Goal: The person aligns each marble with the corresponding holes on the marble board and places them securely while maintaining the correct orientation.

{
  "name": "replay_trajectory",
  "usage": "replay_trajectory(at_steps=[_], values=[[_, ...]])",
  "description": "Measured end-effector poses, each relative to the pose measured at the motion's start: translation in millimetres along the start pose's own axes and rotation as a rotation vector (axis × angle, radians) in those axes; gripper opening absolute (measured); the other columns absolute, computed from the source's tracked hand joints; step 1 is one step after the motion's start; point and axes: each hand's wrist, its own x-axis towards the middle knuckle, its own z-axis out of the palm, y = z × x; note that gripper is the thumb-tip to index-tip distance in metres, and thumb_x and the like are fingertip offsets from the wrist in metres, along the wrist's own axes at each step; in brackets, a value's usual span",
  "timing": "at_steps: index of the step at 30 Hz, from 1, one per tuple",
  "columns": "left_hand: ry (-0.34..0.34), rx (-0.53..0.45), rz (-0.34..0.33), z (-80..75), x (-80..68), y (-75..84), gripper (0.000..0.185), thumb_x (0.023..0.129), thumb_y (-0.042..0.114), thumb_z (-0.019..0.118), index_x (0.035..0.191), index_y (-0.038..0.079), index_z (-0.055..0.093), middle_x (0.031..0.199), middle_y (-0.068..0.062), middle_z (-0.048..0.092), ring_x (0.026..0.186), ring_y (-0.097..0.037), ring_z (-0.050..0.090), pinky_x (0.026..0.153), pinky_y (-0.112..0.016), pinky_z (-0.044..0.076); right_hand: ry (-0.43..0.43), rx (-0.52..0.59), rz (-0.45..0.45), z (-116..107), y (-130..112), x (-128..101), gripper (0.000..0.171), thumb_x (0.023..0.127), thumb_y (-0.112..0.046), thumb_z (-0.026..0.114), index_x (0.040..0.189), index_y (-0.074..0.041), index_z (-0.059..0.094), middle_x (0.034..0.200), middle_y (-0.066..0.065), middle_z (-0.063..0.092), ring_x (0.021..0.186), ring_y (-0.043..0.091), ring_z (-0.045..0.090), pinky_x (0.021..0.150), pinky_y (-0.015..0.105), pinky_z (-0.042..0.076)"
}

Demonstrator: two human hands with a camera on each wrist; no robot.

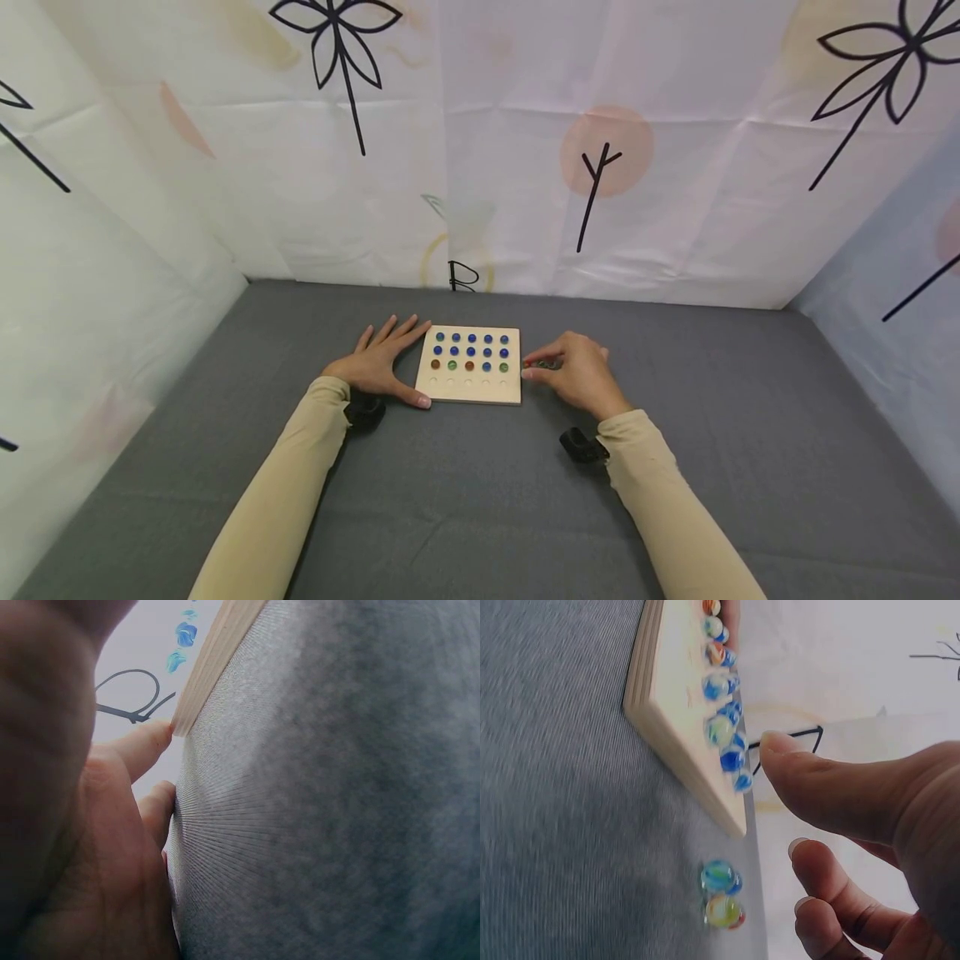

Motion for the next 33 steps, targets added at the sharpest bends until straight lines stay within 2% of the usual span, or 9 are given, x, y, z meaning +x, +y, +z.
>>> replay_trajectory(at_steps=[7,16,20,27,33], values=[[-0.003,-0.005,-0.009,-0.6,-1.3,1.1,0.125,0.071,0.059,0.087,0.166,0.024,0.013,0.171,-0.006,0.002,0.155,-0.034,-0.009,0.121,-0.060,-0.012,-0.007,0.026,-0.011,4,-11,3,0.019,0.085,-0.018,0.085,0.101,-0.008,0.083,0.087,0.006,0.061,0.076,0.021,0.048,0.072,0.038,0.034],[-0.002,-0.009,-0.018,-1.3,-1.9,3.3,0.125,0.070,0.059,0.088,0.166,0.023,0.015,0.171,-0.007,0.004,0.155,-0.035,-0.008,0.121,-0.059,-0.011,-0.011,0.071,-0.039,12,-27,9,0.019,0.087,-0.020,0.083,0.102,-0.009,0.083,0.092,0.011,0.064,0.085,0.027,0.055,0.069,0.037,0.044],[0.001,-0.013,-0.014,-0.8,-1.5,3.5,0.125,0.070,0.059,0.088,0.165,0.022,0.015,0.171,-0.008,0.004,0.155,-0.035,-0.007,0.121,-0.060,-0.011,-0.016,0.100,-0.052,15,-34,12,0.019,0.087,-0.019,0.083,0.103,-0.009,0.083,0.092,0.010,0.063,0.085,0.030,0.055,0.069,0.037,0.044],[0.003,0.000,-0.020,-0.7,-1.3,4.4,0.125,0.070,0.060,0.087,0.165,0.023,0.015,0.171,-0.007,0.005,0.155,-0.035,-0.007,0.121,-0.060,-0.010,-0.010,0.114,-0.079,21,-44,17,0.018,0.085,-0.020,0.084,0.101,-0.011,0.083,0.088,0.003,0.063,0.083,0.024,0.053,0.073,0.038,0.043],[0.000,-0.001,-0.028,-1.1,-1.1,4.9,0.125,0.070,0.060,0.087,0.166,0.023,0.015,0.171,-0.007,0.004,0.155,-0.035,-0.007,0.121,-0.060,-0.010,-0.021,0.132,-0.094,26,-54,22,0.017,0.085,-0.021,0.085,0.100,-0.013,0.084,0.089,0.002,0.064,0.083,0.021,0.053,0.072,0.038,0.043]])
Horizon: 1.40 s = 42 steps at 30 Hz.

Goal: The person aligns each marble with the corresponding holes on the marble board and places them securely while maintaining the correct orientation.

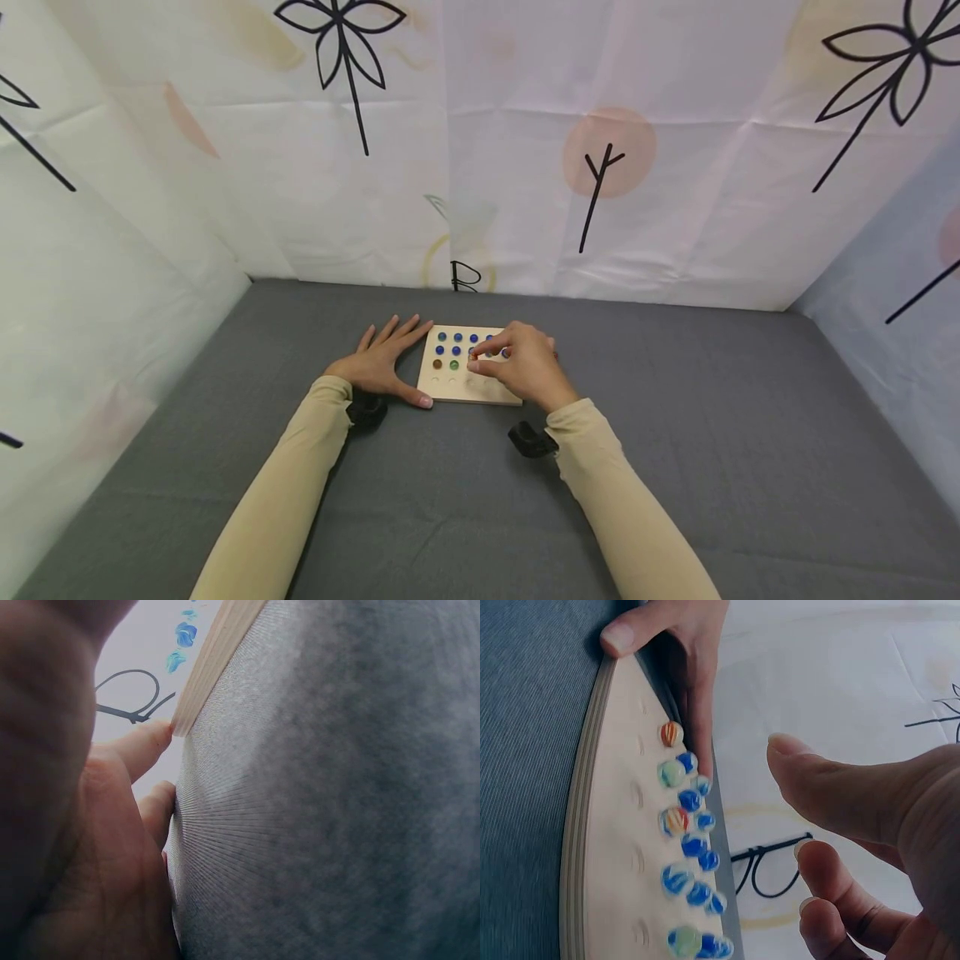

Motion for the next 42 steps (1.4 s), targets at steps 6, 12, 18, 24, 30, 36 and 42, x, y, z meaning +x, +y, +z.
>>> replay_trajectory(at_steps=[6,12,18,24,30,36,42], values=[[-0.006,-0.006,-0.006,-0.3,0.2,0.3,0.125,0.070,0.061,0.086,0.166,0.023,0.014,0.171,-0.007,0.004,0.155,-0.035,-0.007,0.121,-0.060,-0.011,-0.003,0.019,-0.028,7,-9,7,0.017,0.086,-0.021,0.084,0.101,-0.012,0.083,0.092,0.006,0.066,0.085,0.023,0.056,0.074,0.038,0.048],[-0.012,0.001,-0.001,-0.1,0.6,-0.6,0.125,0.070,0.062,0.085,0.166,0.025,0.013,0.171,-0.006,0.002,0.155,-0.034,-0.009,0.121,-0.060,-0.012,0.000,0.031,-0.047,15,-15,12,0.018,0.086,-0.020,0.084,0.101,-0.011,0.083,0.093,0.009,0.066,0.085,0.025,0.058,0.074,0.039,0.049],[-0.012,0.011,-0.004,1.2,2.4,-1.6,0.125,0.071,0.062,0.085,0.166,0.027,0.012,0.171,-0.004,0.001,0.155,-0.033,-0.009,0.121,-0.059,-0.012,-0.021,0.020,-0.016,22,-19,13,0.019,0.086,-0.022,0.084,0.102,-0.012,0.083,0.091,0.004,0.063,0.087,0.026,0.059,0.085,0.048,0.046],[-0.014,0.009,0.004,0.7,2.6,-2.3,0.125,0.071,0.063,0.085,0.166,0.025,0.012,0.171,-0.005,0.002,0.155,-0.034,-0.009,0.121,-0.060,-0.012,-0.047,0.002,-0.029,30,-19,15,0.018,0.088,-0.023,0.082,0.103,-0.013,0.083,0.089,0.003,0.063,0.087,0.025,0.059,0.092,0.056,0.038],[-0.012,0.005,0.005,-0.8,0.9,-1.1,0.125,0.071,0.061,0.086,0.166,0.024,0.013,0.171,-0.006,0.002,0.155,-0.034,-0.009,0.120,-0.061,-0.012,-0.048,0.039,-0.045,38,-16,18,0.016,0.087,-0.018,0.083,0.101,-0.009,0.083,0.091,0.008,0.066,0.085,0.025,0.059,0.079,0.045,0.051],[-0.008,0.003,0.001,-1.0,0.1,-0.3,0.125,0.070,0.062,0.086,0.166,0.023,0.014,0.171,-0.007,0.003,0.155,-0.035,-0.008,0.120,-0.061,-0.011,-0.046,0.005,-0.031,47,-14,18,0.016,0.085,-0.020,0.085,0.099,-0.014,0.084,0.085,0.002,0.063,0.074,0.016,0.054,0.083,0.052,0.035],[-0.005,-0.001,0.003,0.3,0.7,-1.6,0.125,0.071,0.061,0.086,0.166,0.023,0.014,0.171,-0.008,0.004,0.155,-0.036,-0.007,0.120,-0.062,-0.010,-0.022,-0.056,-0.032,55,-14,19,0.012,0.083,-0.021,0.087,0.094,-0.016,0.085,0.083,0.002,0.063,0.071,0.016,0.049,0.076,0.049,0.033]])
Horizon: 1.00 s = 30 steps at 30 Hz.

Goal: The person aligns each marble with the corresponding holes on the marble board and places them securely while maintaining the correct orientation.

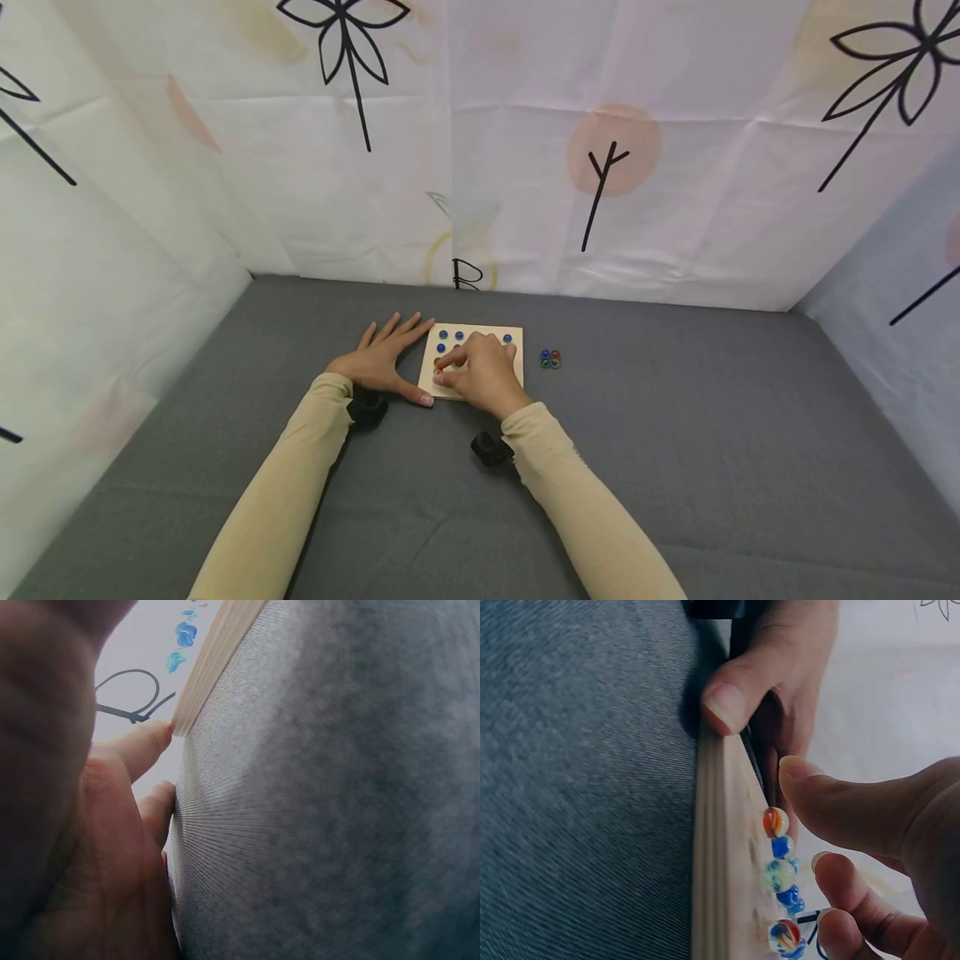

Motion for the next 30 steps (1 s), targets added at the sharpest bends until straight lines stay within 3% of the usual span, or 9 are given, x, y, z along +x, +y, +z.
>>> replay_trajectory(at_steps=[15,30], values=[[-0.001,0.002,-0.006,-1.3,-1.3,0.8,0.124,0.071,0.060,0.087,0.166,0.023,0.014,0.171,-0.007,0.004,0.155,-0.034,-0.008,0.121,-0.061,-0.011,0.006,-0.103,0.026,8,-3,-1,0.006,0.082,-0.023,0.087,0.088,-0.021,0.085,0.085,0.000,0.063,0.075,0.019,0.048,0.073,0.047,0.031],[0.006,0.011,0.003,0.5,-0.3,0.4,0.125,0.071,0.061,0.086,0.166,0.022,0.013,0.171,-0.008,0.004,0.155,-0.036,-0.007,0.120,-0.062,-0.010,0.013,-0.130,0.053,13,-7,-1,0.008,0.083,-0.025,0.086,0.091,-0.021,0.085,0.083,-0.002,0.062,0.076,0.018,0.049,0.073,0.046,0.030]])
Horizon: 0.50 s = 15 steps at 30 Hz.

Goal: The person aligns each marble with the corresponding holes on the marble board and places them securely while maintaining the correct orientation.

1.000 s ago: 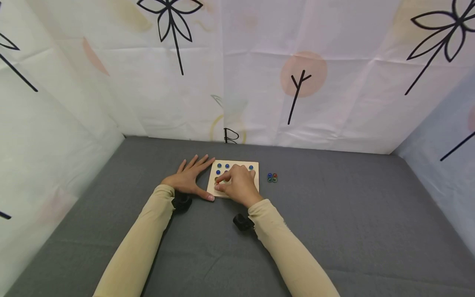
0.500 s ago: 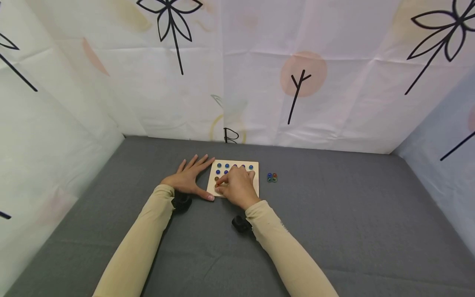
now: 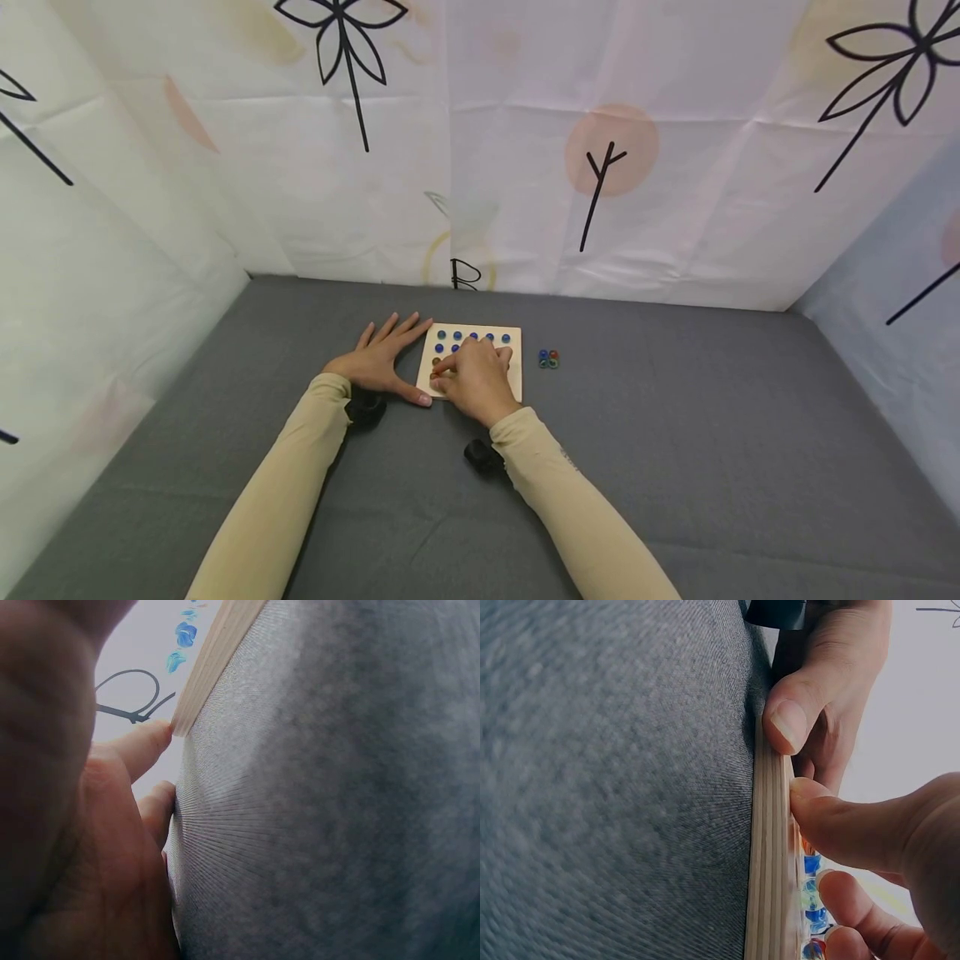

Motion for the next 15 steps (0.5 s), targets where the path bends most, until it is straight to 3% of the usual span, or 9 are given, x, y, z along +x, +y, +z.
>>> replay_trajectory(at_steps=[15], values=[[-0.002,-0.002,-0.001,-0.7,-1.6,1.0,0.124,0.072,0.060,0.086,0.166,0.023,0.013,0.171,-0.007,0.004,0.155,-0.035,-0.008,0.120,-0.062,-0.011,-0.007,-0.004,0.008,-1.4,-1.8,-0.8,0.008,0.084,-0.025,0.086,0.091,-0.022,0.085,0.082,-0.002,0.061,0.076,0.019,0.049,0.075,0.047,0.030]])
